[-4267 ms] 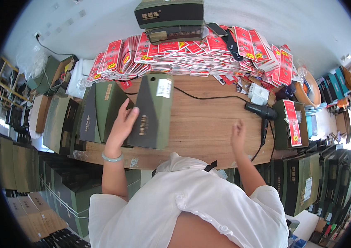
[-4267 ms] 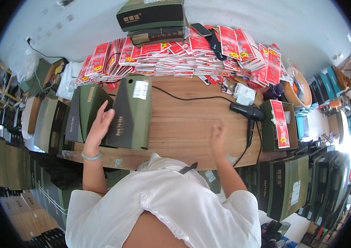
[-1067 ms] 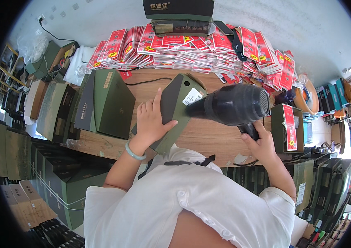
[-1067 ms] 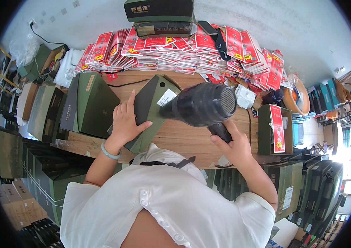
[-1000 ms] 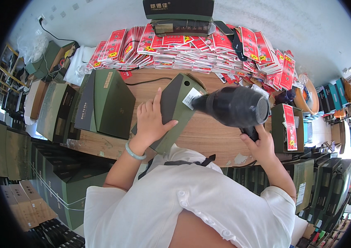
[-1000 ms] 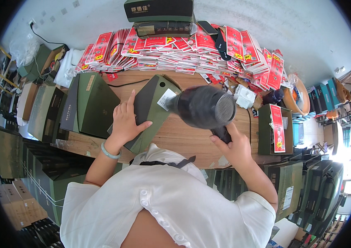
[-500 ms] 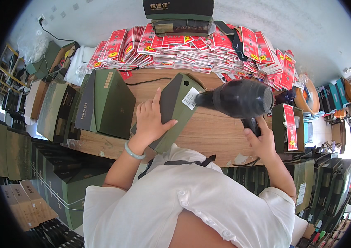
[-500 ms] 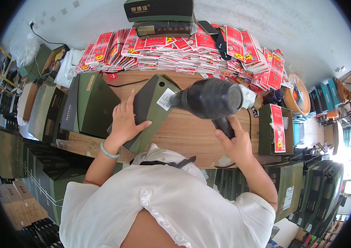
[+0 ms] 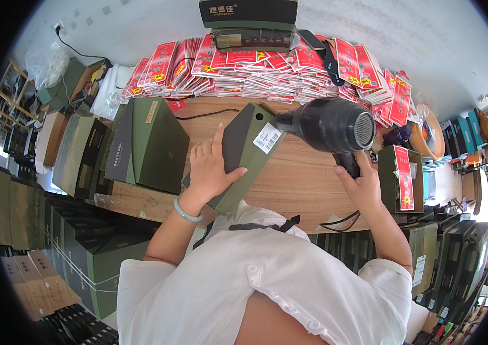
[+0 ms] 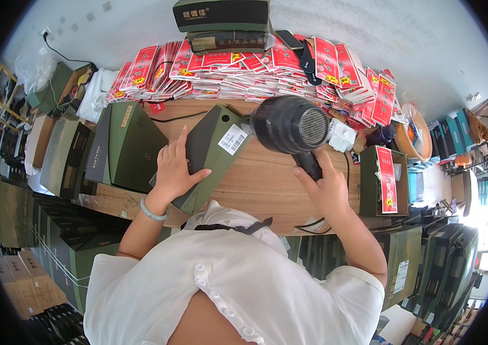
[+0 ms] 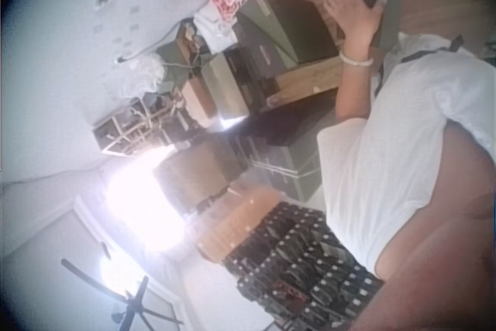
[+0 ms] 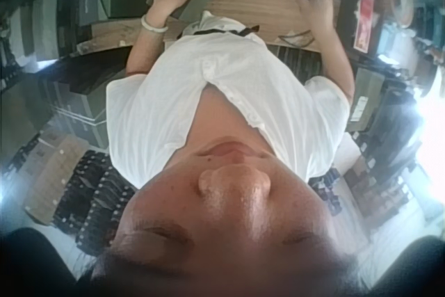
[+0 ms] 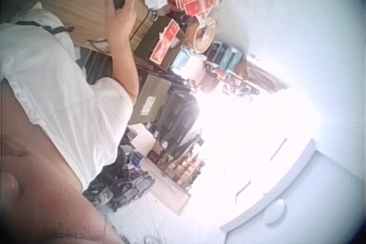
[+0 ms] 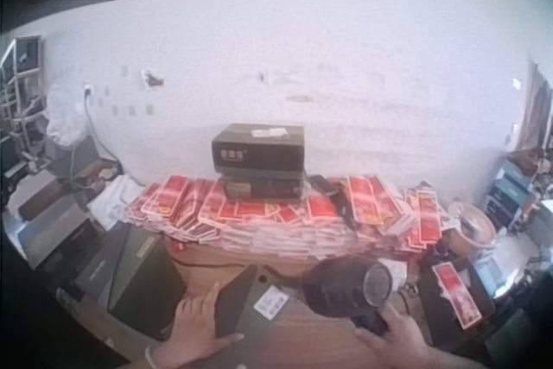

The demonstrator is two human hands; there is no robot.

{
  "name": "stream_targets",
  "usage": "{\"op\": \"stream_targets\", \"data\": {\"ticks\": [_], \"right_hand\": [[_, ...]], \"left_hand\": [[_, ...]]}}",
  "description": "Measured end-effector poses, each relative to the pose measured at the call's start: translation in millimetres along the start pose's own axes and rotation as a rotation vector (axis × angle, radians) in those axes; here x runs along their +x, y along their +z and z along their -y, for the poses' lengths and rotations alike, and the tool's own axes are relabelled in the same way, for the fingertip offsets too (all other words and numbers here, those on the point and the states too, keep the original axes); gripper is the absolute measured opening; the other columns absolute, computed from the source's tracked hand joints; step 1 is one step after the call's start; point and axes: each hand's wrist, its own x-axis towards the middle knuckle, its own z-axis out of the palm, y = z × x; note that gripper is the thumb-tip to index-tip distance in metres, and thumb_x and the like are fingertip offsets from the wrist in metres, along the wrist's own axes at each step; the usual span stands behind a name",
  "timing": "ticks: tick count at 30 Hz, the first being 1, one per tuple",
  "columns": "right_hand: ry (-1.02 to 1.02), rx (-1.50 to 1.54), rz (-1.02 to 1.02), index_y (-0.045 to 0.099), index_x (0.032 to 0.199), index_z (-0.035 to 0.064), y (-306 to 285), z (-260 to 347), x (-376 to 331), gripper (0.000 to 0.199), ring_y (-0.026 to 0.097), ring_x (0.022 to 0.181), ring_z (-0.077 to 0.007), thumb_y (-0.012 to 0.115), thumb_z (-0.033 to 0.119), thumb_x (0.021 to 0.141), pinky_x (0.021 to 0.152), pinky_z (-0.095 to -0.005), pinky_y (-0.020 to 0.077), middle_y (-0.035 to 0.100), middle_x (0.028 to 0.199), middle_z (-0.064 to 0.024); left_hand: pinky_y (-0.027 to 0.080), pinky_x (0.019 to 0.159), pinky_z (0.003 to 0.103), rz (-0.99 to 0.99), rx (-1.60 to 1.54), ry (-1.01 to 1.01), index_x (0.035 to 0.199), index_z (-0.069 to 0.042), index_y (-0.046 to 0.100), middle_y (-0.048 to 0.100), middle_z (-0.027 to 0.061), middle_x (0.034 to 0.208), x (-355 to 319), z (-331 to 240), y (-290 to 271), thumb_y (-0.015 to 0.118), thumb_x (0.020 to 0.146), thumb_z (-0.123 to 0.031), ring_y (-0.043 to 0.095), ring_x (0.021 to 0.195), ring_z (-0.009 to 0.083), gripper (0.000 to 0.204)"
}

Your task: The person packs items into green cardboard boxes, places red packets inside, closes the boxes, and uses a handheld heat gun to apply heat to the labels. The person then stacks the sealed boxes on the floor.

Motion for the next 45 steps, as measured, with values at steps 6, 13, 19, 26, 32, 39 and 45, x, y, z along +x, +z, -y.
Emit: {"op": "stream_targets", "data": {"ticks": [6, 13, 19, 26, 32, 39, 45], "right_hand": [[-0.131, -0.012, -0.073, 0.055, 0.121, 0.0078, 11.0, -3.4, 7.8, 0.05, 0.059, 0.059, -0.0218, 0.073, 0.039, 0.085, 0.057, -0.0319, 0.0459, 0.063, 0.078, -0.013], [-0.058, 0.029, 0.029, 0.056, 0.119, 0.0082, 10.8, 8.8, 11.4, 0.05, 0.06, 0.058, -0.0291, 0.074, 0.04, 0.084, 0.057, -0.0357, 0.0476, 0.063, 0.075, -0.014], [-0.123, 0.024, 0.016, 0.057, 0.116, 0.0081, 12.4, 11.8, 8.4, 0.049, 0.059, 0.055, -0.0302, 0.075, 0.039, 0.083, 0.055, -0.0369, 0.0471, 0.062, 0.07, -0.0127], [-0.05, 0.01, 0.109, 0.057, 0.114, 0.0077, 7.0, 19.9, -0.8, 0.049, 0.063, 0.059, -0.0322, 0.077, 0.038, 0.081, 0.057, -0.0387, 0.0487, 0.064, 0.071, -0.0144], [-0.04, 0.02, 0.106, 0.057, 0.119, 0.0084, 5.9, 15.3, -14.1, 0.053, 0.064, 0.06, -0.0306, 0.078, 0.037, 0.079, 0.058, -0.0368, 0.0494, 0.065, 0.074, -0.0145], [0.106, 0.046, 0.168, 0.056, 0.124, 0.0084, -1.5, 9.5, -34.1, 0.058, 0.064, 0.061, -0.0284, 0.08, 0.035, 0.078, 0.059, -0.0349, 0.0499, 0.067, 0.076, -0.0134], [0.153, 0.105, 0.144, 0.058, 0.121, 0.008, 6.5, -9.7, -50.8, 0.054, 0.063, 0.058, -0.023, 0.081, 0.033, 0.078, 0.06, -0.0319, 0.05, 0.068, 0.077, -0.0109]], "left_hand": [[0.032, 0.103, 0.048, -0.034, 0.013, 0.025, 0.153, -0.001, 0.015, 0.052, 0.0162, 0.11, 0.3, -0.5, 0.2, 0.082, 0.067, -0.048, 0.05, 0.106, 0.0335, 0.118], [0.032, 0.102, 0.048, -0.038, 0.022, 0.02, 0.153, -0.001, 0.014, 0.052, 0.0153, 0.108, -0.2, 2.4, 1.6, 0.082, 0.066, -0.048, 0.05, 0.104, 0.0328, 0.12], [0.032, 0.103, 0.048, -0.045, -0.003, 0.026, 0.153, -0.001, 0.014, 0.052, 0.015, 0.108, 0.1, 3.1, 2.0, 0.082, 0.066, -0.047, 0.051, 0.103, 0.0328, 0.12], [0.032, 0.102, 0.048, -0.033, 0.007, 0.013, 0.153, -0.001, 0.016, 0.052, 0.0161, 0.106, 0.0, 2.4, 1.8, 0.081, 0.066, -0.049, 0.051, 0.103, 0.0335, 0.119], [0.033, 0.102, 0.048, -0.072, 0.018, 0.038, 0.153, -0.002, 0.016, 0.052, 0.0162, 0.106, 0.0, 2.9, 2.0, 0.081, 0.065, -0.049, 0.051, 0.102, 0.0335, 0.119], [0.033, 0.101, 0.048, -0.054, 0.023, 0.026, 0.154, -0.003, 0.015, 0.053, 0.0162, 0.106, -0.5, 4.5, 2.8, 0.081, 0.066, -0.05, 0.051, 0.102, 0.0337, 0.119], [0.033, 0.102, 0.049, -0.036, 0.035, 0.023, 0.154, -0.003, 0.014, 0.053, 0.017, 0.108, 0.6, 3.8, 1.8, 0.08, 0.067, -0.051, 0.051, 0.103, 0.0342, 0.119]]}}
